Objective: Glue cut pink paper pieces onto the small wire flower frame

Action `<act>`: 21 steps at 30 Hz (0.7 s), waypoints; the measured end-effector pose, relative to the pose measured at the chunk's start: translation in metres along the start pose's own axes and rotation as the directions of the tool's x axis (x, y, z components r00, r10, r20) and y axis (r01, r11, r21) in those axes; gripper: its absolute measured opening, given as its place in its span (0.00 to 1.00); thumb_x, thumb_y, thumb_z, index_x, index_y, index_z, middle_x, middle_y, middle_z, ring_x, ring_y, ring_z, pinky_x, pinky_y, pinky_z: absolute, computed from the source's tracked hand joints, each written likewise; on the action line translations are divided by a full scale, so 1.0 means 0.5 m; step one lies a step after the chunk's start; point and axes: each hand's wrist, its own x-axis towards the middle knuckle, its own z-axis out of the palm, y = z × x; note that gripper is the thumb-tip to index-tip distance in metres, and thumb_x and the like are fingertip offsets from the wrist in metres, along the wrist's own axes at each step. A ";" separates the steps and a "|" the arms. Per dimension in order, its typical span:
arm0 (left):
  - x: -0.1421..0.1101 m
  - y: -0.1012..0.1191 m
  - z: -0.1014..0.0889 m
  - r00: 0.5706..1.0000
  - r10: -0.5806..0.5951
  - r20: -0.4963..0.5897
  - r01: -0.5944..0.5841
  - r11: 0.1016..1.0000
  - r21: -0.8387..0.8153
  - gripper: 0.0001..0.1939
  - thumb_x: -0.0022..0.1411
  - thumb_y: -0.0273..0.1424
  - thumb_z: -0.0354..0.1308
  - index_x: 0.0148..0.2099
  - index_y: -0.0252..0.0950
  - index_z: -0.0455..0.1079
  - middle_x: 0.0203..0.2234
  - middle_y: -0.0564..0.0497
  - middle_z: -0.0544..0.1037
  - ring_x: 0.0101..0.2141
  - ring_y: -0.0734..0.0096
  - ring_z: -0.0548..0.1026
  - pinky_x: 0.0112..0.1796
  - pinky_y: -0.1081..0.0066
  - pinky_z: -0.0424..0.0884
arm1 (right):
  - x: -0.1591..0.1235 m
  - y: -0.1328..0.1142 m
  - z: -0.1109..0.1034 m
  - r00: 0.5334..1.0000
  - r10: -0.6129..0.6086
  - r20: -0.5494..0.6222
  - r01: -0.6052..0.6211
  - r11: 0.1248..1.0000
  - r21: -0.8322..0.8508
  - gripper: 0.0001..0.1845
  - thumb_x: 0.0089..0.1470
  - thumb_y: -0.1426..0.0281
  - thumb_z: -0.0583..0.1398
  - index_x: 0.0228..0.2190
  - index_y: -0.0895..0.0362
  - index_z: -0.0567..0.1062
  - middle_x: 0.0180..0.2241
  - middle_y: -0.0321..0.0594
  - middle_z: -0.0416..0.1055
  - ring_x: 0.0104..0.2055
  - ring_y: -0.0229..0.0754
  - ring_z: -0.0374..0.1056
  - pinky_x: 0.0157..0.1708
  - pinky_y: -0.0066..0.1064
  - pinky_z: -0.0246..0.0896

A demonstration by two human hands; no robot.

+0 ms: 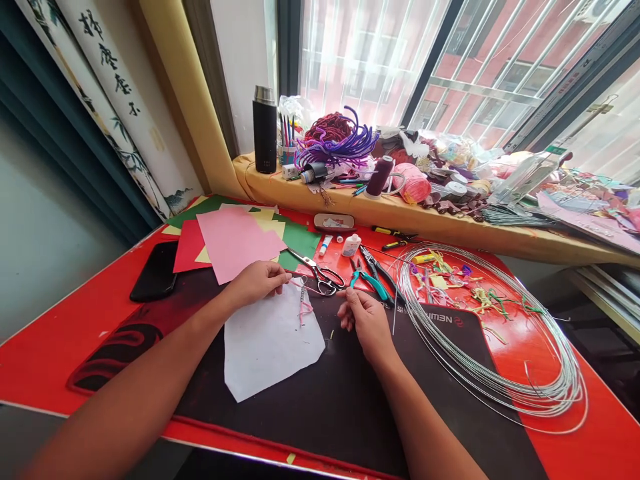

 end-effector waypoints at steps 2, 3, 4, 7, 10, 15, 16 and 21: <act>0.000 -0.005 -0.001 1.000 0.009 -0.007 -0.008 0.996 0.089 0.25 0.62 0.56 0.58 0.33 0.39 0.75 0.25 0.50 0.81 0.24 0.66 0.73 0.27 0.67 0.63 | -0.001 0.001 0.000 1.000 -0.002 0.009 0.002 1.000 -0.013 0.32 0.55 0.39 0.67 0.34 0.57 0.82 0.23 0.36 0.74 0.20 0.37 0.67 0.19 0.27 0.58; 0.000 -0.006 -0.002 1.000 0.012 -0.012 -0.010 0.991 0.130 0.26 0.63 0.57 0.57 0.33 0.39 0.75 0.25 0.50 0.80 0.25 0.66 0.73 0.27 0.67 0.62 | -0.001 0.002 0.000 1.000 0.000 0.011 0.000 1.000 -0.017 0.32 0.55 0.39 0.67 0.33 0.57 0.82 0.23 0.36 0.74 0.20 0.37 0.67 0.19 0.27 0.58; 0.000 -0.006 -0.003 1.000 0.013 -0.019 -0.010 0.986 0.168 0.26 0.64 0.58 0.55 0.33 0.40 0.75 0.25 0.50 0.80 0.25 0.65 0.73 0.27 0.67 0.62 | -0.001 0.003 0.001 1.000 0.002 0.011 -0.002 1.000 -0.020 0.32 0.55 0.38 0.67 0.33 0.57 0.82 0.23 0.36 0.74 0.20 0.37 0.67 0.19 0.27 0.57; 0.000 -0.006 -0.009 0.998 0.017 -0.053 -0.003 0.968 0.250 0.27 0.65 0.58 0.53 0.32 0.40 0.75 0.24 0.50 0.79 0.26 0.63 0.73 0.28 0.66 0.59 | -0.001 0.003 0.001 1.000 0.006 0.009 -0.006 1.000 -0.028 0.32 0.53 0.38 0.68 0.33 0.56 0.82 0.23 0.36 0.74 0.20 0.37 0.67 0.19 0.27 0.58; 0.000 -0.005 -0.012 0.997 0.036 -0.066 -0.016 0.959 0.284 0.27 0.66 0.57 0.53 0.33 0.40 0.75 0.24 0.51 0.77 0.27 0.62 0.73 0.29 0.65 0.58 | 0.001 0.002 0.002 1.000 0.005 0.005 -0.005 0.999 -0.034 0.33 0.52 0.37 0.68 0.33 0.56 0.81 0.23 0.37 0.74 0.20 0.37 0.67 0.19 0.27 0.58; 0.003 -0.011 -0.009 0.994 0.061 -0.095 -0.032 0.958 0.286 0.26 0.66 0.56 0.54 0.32 0.40 0.76 0.23 0.51 0.76 0.27 0.62 0.72 0.28 0.66 0.57 | 0.001 0.003 0.002 1.000 0.005 0.004 -0.005 1.000 -0.030 0.34 0.51 0.37 0.68 0.33 0.57 0.82 0.23 0.37 0.74 0.20 0.38 0.67 0.19 0.28 0.58; 0.003 -0.012 -0.009 0.992 0.070 -0.109 -0.038 0.961 0.275 0.25 0.66 0.55 0.54 0.31 0.41 0.75 0.23 0.51 0.77 0.28 0.62 0.73 0.28 0.66 0.58 | 0.001 0.004 0.002 1.000 0.001 0.005 -0.001 1.000 -0.027 0.34 0.52 0.37 0.68 0.33 0.57 0.82 0.23 0.37 0.74 0.19 0.38 0.67 0.19 0.28 0.58; 0.002 -0.012 -0.030 0.964 0.104 -0.246 -0.041 0.968 0.249 0.21 0.69 0.52 0.55 0.34 0.42 0.76 0.26 0.52 0.80 0.30 0.61 0.76 0.31 0.66 0.63 | 0.001 0.006 0.002 1.000 -0.010 0.005 0.010 1.000 -0.008 0.33 0.50 0.37 0.69 0.32 0.57 0.82 0.22 0.37 0.74 0.19 0.38 0.67 0.18 0.28 0.57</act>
